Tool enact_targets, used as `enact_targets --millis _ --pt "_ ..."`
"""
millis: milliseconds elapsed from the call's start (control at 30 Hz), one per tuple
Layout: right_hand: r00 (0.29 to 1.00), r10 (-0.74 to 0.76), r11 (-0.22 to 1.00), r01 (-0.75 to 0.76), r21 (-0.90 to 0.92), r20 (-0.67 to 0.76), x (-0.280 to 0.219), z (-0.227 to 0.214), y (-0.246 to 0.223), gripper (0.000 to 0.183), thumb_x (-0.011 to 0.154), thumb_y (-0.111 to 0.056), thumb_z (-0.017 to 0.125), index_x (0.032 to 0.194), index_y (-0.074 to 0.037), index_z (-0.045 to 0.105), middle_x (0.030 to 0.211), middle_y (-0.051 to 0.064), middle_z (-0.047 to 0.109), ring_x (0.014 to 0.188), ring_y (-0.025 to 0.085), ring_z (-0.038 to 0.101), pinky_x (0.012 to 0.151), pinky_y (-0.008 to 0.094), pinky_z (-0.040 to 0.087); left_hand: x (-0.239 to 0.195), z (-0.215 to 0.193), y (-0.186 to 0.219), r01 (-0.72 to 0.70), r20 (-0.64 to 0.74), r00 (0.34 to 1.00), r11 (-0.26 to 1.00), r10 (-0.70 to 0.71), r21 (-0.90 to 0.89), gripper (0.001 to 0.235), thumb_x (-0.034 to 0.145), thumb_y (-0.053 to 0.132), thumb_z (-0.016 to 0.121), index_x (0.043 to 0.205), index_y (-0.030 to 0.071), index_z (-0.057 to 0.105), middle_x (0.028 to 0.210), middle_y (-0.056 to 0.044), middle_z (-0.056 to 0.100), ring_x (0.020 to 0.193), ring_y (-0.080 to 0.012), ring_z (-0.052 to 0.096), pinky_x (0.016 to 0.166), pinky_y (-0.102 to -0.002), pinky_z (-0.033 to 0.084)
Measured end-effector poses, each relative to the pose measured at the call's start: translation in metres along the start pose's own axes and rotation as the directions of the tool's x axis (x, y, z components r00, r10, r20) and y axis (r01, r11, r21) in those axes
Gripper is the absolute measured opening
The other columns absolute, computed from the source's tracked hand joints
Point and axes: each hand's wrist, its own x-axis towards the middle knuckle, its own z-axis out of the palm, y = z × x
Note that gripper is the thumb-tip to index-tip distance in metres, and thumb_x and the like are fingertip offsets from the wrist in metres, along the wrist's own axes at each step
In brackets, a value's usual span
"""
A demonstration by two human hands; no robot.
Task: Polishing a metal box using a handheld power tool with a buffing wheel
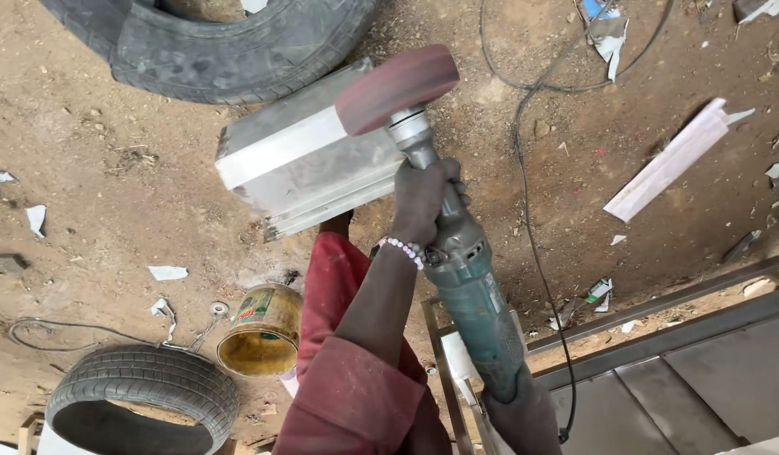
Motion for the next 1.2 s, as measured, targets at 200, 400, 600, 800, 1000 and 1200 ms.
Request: enact_targets --millis 200,400,600,800,1000,1200 --pt "0.99 0.033 0.997 -0.023 -0.071 0.139 0.002 0.029 0.0 0.077 0.069 -0.053 0.078 0.132 -0.015 0.056 0.091 0.018 0.077 0.088 0.044 0.073 0.079 0.055 0.057 0.008 -0.031 -0.007 -0.005 -0.067 0.998 0.997 0.01 0.071 0.012 0.075 -0.004 0.065 0.077 0.004 0.056 0.062 -0.013 0.063 0.046 -0.023 0.057 0.043 -0.037 0.052" --pt "0.987 0.0 1.0 0.001 -0.008 0.163 -0.013 0.003 -0.049 0.061 0.076 -0.059 0.076 0.117 -0.018 0.057 0.086 0.011 0.077 0.084 0.04 0.072 0.075 0.054 0.055 -0.004 -0.03 0.025 0.003 -0.046 0.999 0.999 -0.001 0.039 0.014 0.076 -0.008 0.062 0.086 0.0 0.056 0.061 -0.013 0.061 0.046 -0.0233 0.058 0.044 -0.036 0.054" --pt "0.996 -0.082 0.996 0.081 0.027 0.021 -0.022 0.012 -0.063 0.055 0.069 -0.042 0.074 0.118 -0.022 0.06 0.081 0.012 0.077 0.08 0.043 0.072 0.076 0.055 0.056 0.018 -0.047 0.035 -0.029 0.01 1.0 0.999 0.029 0.017 0.019 0.072 -0.008 0.068 0.085 0.001 0.057 0.061 -0.012 0.063 0.046 -0.0231 0.06 0.044 -0.036 0.057" --pt "0.978 -0.088 0.995 0.097 -0.04 0.187 -0.041 0.003 -0.094 0.071 0.069 -0.042 0.074 0.133 -0.024 0.051 0.088 0.014 0.073 0.09 0.044 0.071 0.083 0.055 0.056 -0.001 -0.099 0.056 0.002 -0.158 0.987 1.0 0.002 0.022 0.014 0.069 -0.002 0.064 0.076 0.004 0.054 0.06 -0.012 0.06 0.049 -0.0242 0.061 0.05 -0.037 0.057" --pt "0.989 -0.042 0.997 0.051 -0.058 0.141 -0.037 0.02 -0.069 0.068 0.063 -0.047 0.077 0.126 -0.03 0.059 0.086 0.01 0.076 0.092 0.039 0.072 0.085 0.05 0.056 0.026 -0.088 0.034 -0.02 -0.145 0.989 1.0 0.019 -0.01 0.014 0.07 -0.003 0.064 0.074 0.004 0.053 0.058 -0.013 0.057 0.044 -0.0255 0.058 0.042 -0.038 0.053" --pt "0.997 -0.018 0.987 0.005 -0.162 -0.074 -0.033 0.027 -0.045 0.086 0.064 -0.066 0.076 0.135 -0.022 0.054 0.077 0.013 0.076 0.081 0.041 0.074 0.074 0.056 0.057 0.006 -0.038 0.043 0.012 0.092 0.996 0.999 -0.007 -0.053 0.018 0.071 -0.009 0.066 0.085 0.0 0.058 0.065 -0.014 0.063 0.047 -0.0194 0.057 0.044 -0.033 0.054"
